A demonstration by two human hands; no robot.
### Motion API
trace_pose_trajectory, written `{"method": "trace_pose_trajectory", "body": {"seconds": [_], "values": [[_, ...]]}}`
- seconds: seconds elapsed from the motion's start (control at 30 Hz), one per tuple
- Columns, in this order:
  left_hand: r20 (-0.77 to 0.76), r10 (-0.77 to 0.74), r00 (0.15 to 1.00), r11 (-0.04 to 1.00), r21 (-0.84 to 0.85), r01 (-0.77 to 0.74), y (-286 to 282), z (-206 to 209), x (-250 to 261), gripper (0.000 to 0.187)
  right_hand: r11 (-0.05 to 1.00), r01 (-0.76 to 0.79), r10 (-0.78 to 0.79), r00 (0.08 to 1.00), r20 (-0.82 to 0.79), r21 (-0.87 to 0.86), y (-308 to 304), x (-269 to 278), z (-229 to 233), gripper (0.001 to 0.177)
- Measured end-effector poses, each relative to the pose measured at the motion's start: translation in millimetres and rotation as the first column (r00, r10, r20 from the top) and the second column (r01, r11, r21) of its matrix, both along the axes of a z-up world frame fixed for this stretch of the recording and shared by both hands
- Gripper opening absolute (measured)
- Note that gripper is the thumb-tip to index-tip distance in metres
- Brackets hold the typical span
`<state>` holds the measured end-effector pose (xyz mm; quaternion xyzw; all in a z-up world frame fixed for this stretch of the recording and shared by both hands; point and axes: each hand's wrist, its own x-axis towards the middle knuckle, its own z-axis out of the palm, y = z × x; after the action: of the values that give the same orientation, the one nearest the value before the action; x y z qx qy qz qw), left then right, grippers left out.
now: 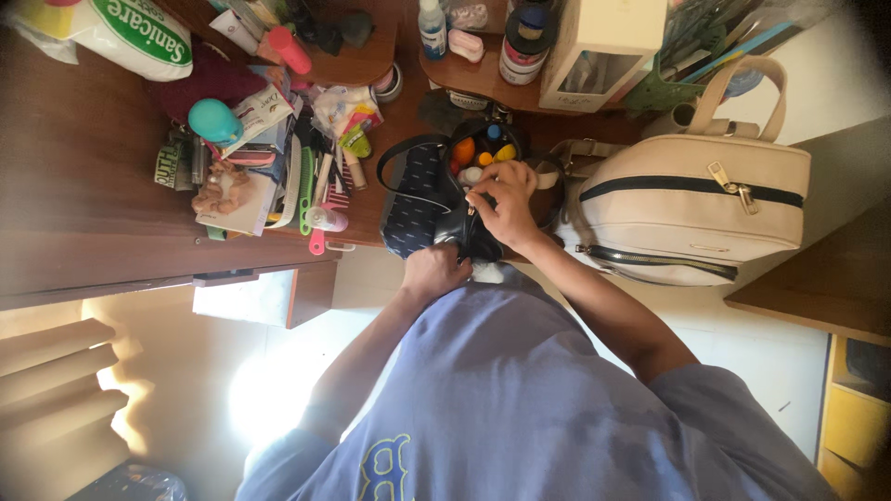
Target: The person packs a black toiletry bag with several small bottles and containers from a cluttered countertop. They place items one by one into the bag, then close the zipper and adjust the contents. The person also handles a small pouch and places it into the bag before zipping it closed.
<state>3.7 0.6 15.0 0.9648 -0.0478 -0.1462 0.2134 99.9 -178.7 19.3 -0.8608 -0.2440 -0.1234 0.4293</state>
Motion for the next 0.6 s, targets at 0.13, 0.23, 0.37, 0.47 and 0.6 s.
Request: {"method": "trace_pose_trajectory", "body": {"seconds": [0.13,0.23,0.37,0.47,0.6], "values": [[0.187,0.077,0.979,0.997,-0.047,-0.069,-2,31,6,0.058,0.998,-0.057,0.057,0.996,-0.065,-0.002,-6,3,-1,0.012],[0.166,0.138,0.976,0.990,-0.048,-0.131,-15,46,25,0.062,0.996,-0.092,0.094,0.989,-0.118,0.018,-9,2,-1,0.012],[0.148,0.068,0.987,0.997,-0.050,-0.061,-26,36,49,0.042,0.997,-0.071,0.071,0.994,-0.087,-0.002,-7,-2,-3,0.011],[0.137,0.040,0.990,0.996,-0.087,-0.028,-23,23,52,0.033,0.999,-0.026,0.025,0.999,-0.042,-0.028,-6,5,-1,0.010],[0.171,0.047,0.984,0.993,-0.118,-0.027,-16,10,50,0.031,1.000,-0.006,0.005,1.000,-0.014,-0.029,1,13,1,0.010]]}}
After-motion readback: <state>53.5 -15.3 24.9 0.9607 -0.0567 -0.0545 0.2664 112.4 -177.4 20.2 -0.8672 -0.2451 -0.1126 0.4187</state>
